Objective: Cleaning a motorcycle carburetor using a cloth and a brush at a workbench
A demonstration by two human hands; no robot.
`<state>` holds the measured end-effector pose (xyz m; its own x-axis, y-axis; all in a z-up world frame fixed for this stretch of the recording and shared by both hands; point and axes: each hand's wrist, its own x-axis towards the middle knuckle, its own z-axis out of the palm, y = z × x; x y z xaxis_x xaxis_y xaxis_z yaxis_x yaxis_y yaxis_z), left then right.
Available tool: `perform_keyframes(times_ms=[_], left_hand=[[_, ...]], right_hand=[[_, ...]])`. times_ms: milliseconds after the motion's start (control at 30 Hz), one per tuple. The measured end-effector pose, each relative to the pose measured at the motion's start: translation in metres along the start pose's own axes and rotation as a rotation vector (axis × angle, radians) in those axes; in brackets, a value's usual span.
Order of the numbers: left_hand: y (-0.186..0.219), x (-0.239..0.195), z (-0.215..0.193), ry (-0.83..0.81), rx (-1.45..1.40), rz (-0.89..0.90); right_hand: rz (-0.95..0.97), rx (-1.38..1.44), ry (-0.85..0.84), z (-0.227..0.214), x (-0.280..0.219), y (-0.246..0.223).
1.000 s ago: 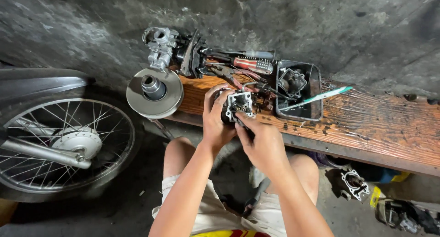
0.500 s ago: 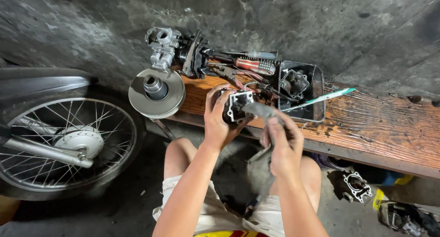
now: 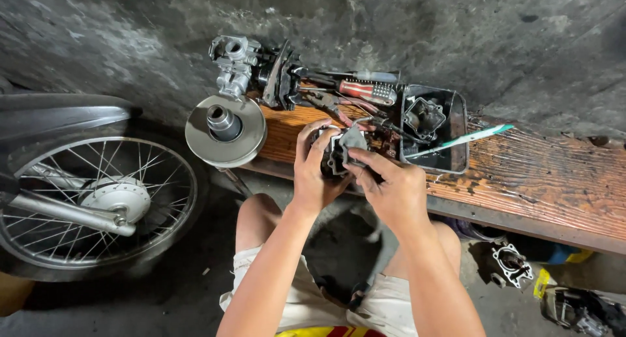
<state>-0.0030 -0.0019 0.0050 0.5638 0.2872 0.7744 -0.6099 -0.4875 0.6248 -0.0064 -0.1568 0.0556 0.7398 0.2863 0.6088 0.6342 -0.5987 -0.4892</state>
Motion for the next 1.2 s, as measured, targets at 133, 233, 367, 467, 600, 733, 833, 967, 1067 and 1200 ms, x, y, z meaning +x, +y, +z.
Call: perform_keyframes(times_ms=[133, 233, 367, 467, 600, 733, 833, 967, 1067, 1200], left_hand=[[-0.002, -0.002, 0.002, 0.007, 0.035, -0.001], [-0.004, -0.002, 0.003, 0.023, 0.012, 0.007], [-0.003, -0.002, 0.003, 0.015, 0.004, -0.004], [-0.003, 0.001, 0.001, 0.024, -0.003, -0.011], [-0.003, 0.002, -0.001, 0.028, 0.0, -0.02], [0.0, 0.005, 0.001, 0.018, -0.012, -0.02], [-0.006, 0.003, 0.001, 0.02, -0.025, -0.03], [-0.003, 0.003, -0.001, 0.017, -0.018, 0.006], [0.0, 0.003, 0.001, 0.015, -0.015, 0.029], [-0.004, 0.002, 0.001, 0.03, -0.021, 0.032]], right_hand=[[0.015, 0.02, 0.042, 0.006, 0.005, -0.011], [0.181, 0.365, 0.094, 0.02, 0.002, -0.018], [0.584, 1.053, 0.176, 0.031, -0.008, -0.022], [0.652, 1.112, 0.255, 0.025, -0.012, -0.017], [0.524, 0.911, 0.33, 0.012, -0.013, -0.007], [0.329, 0.656, 0.243, 0.017, -0.014, -0.007], [0.028, 0.191, 0.211, 0.025, -0.018, 0.0], [0.183, 0.18, 0.16, 0.016, -0.02, -0.002], [0.429, 0.607, 0.064, 0.011, -0.017, 0.001], [0.752, 1.176, 0.068, -0.003, -0.014, 0.004]])
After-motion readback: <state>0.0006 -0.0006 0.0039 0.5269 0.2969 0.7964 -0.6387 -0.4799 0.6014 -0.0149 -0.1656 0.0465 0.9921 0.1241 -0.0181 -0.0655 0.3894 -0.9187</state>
